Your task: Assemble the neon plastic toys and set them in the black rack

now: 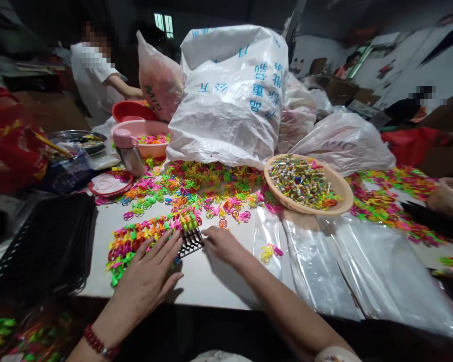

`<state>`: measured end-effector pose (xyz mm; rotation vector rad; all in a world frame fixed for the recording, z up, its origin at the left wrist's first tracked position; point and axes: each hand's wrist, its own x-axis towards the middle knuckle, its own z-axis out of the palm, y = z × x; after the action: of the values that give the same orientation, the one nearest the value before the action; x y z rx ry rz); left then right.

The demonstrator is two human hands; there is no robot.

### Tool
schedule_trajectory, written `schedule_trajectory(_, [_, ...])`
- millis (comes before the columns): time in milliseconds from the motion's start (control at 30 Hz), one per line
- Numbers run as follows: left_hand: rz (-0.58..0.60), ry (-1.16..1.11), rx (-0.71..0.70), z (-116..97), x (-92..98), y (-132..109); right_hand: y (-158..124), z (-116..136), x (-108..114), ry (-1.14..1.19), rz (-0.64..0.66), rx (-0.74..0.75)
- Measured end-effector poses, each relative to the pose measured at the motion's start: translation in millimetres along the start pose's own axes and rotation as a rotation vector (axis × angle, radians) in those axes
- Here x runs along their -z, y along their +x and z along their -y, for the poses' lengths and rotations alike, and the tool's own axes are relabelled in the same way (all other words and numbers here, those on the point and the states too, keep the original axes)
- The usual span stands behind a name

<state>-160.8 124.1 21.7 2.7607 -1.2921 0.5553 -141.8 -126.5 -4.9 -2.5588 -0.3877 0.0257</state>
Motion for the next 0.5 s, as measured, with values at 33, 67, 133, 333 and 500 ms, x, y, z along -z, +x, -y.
schedule_trajectory(33, [-0.001, 0.000, -0.003, 0.5, 0.4, -0.4, -5.2, -16.6, 19.0, -0.121, -0.018, -0.142])
schedule_trajectory(67, [-0.001, -0.001, -0.002, 0.9, 0.7, -0.7, -9.4, -34.5, 37.5, -0.256, -0.048, -0.311])
schedule_trajectory(133, [-0.002, -0.001, 0.003, 1.0, 0.6, -0.7, -15.1, -69.4, 68.5, -0.360, -0.096, -0.462])
schedule_trajectory(333, [-0.034, 0.023, 0.027, -1.7, -4.0, 0.3, -11.1, -116.2, 86.7, -0.474, -0.195, -0.598])
schedule_trajectory(500, [-0.071, 0.063, 0.059, 5.3, -7.8, -2.2, -3.4, -102.8, 56.0, -0.404, -0.207, -0.410])
